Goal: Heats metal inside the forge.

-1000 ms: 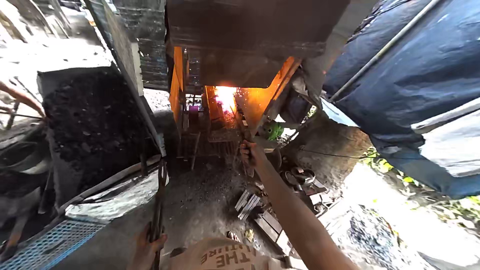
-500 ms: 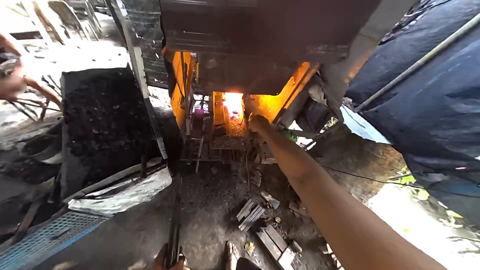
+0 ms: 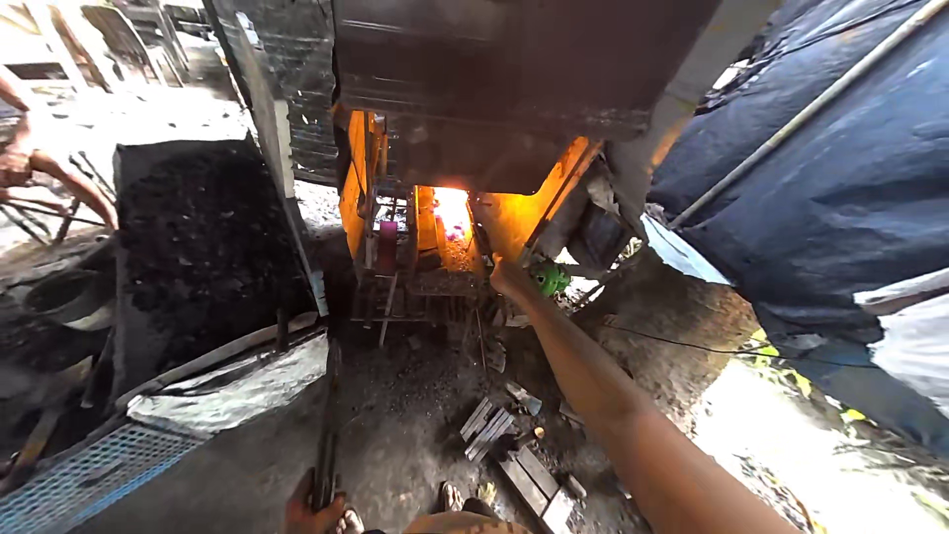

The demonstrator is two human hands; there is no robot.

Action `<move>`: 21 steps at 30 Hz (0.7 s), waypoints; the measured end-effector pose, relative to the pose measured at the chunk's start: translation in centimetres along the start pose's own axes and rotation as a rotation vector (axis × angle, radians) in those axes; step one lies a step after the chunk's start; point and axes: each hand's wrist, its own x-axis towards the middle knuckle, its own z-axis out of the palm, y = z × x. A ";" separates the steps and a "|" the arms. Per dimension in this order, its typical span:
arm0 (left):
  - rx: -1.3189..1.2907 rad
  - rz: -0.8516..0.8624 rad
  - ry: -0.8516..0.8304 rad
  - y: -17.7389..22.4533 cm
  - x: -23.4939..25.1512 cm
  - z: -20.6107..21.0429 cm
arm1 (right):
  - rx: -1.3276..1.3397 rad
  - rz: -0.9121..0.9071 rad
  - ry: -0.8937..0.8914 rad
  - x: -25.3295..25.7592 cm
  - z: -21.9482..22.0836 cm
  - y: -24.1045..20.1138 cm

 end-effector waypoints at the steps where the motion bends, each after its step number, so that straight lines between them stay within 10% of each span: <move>1: 0.004 0.008 -0.014 0.2 0.3 -0.2 | 0.002 -0.002 -0.007 1.3 0.4 -0.1; 21: 0.065 0.036 -0.086 -0.8 -0.3 -0.6 | 0.724 0.174 0.000 -8.7 6.8 1.3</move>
